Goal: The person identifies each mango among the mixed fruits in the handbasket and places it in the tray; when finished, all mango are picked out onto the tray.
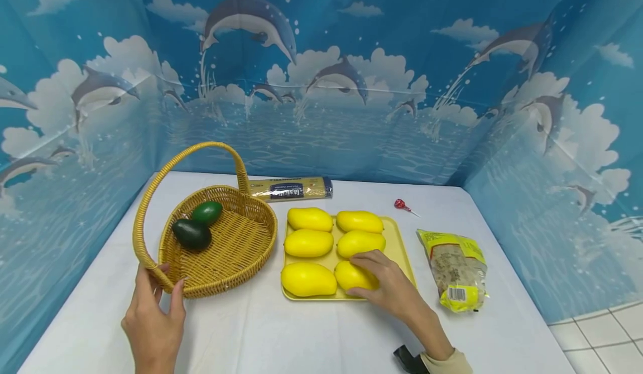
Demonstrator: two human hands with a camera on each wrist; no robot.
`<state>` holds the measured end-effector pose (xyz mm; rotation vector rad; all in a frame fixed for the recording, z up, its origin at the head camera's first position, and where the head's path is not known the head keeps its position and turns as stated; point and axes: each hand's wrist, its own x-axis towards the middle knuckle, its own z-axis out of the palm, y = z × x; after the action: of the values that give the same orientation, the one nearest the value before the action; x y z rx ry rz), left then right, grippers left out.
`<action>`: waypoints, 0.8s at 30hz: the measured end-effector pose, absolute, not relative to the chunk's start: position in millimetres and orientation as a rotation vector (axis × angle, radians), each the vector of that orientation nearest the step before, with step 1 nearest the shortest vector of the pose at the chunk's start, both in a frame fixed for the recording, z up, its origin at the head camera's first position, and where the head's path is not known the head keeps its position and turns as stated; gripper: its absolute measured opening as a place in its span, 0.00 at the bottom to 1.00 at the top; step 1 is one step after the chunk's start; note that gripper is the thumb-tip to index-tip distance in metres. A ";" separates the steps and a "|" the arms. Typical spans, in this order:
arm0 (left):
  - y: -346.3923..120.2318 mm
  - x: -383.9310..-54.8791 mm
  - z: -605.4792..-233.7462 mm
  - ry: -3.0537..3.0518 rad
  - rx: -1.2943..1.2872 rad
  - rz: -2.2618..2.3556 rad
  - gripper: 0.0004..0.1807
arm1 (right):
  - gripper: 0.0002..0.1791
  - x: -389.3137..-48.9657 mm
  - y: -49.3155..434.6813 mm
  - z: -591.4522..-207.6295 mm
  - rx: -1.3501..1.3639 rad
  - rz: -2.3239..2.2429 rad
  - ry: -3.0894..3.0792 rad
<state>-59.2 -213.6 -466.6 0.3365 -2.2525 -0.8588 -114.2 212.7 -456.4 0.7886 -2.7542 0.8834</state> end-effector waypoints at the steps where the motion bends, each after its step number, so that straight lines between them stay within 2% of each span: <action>1: -213.6 -59.2 -466.6 -2.253 0.336 -0.858 0.42 | 0.34 -113.8 214.4 -456.0 0.791 0.887 -2.758; 10: -214.0 -59.4 -465.3 -2.253 0.335 -0.845 0.42 | 0.35 -113.3 230.4 -452.5 0.789 0.896 -2.801; 24: -214.4 -58.9 -466.3 -2.255 0.335 -0.841 0.42 | 0.29 -115.0 233.0 -454.6 0.774 0.890 -2.804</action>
<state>-58.9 -214.4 -466.3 0.3354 -2.2547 -0.8409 -115.0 233.0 -454.6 0.7737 -2.8035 0.8896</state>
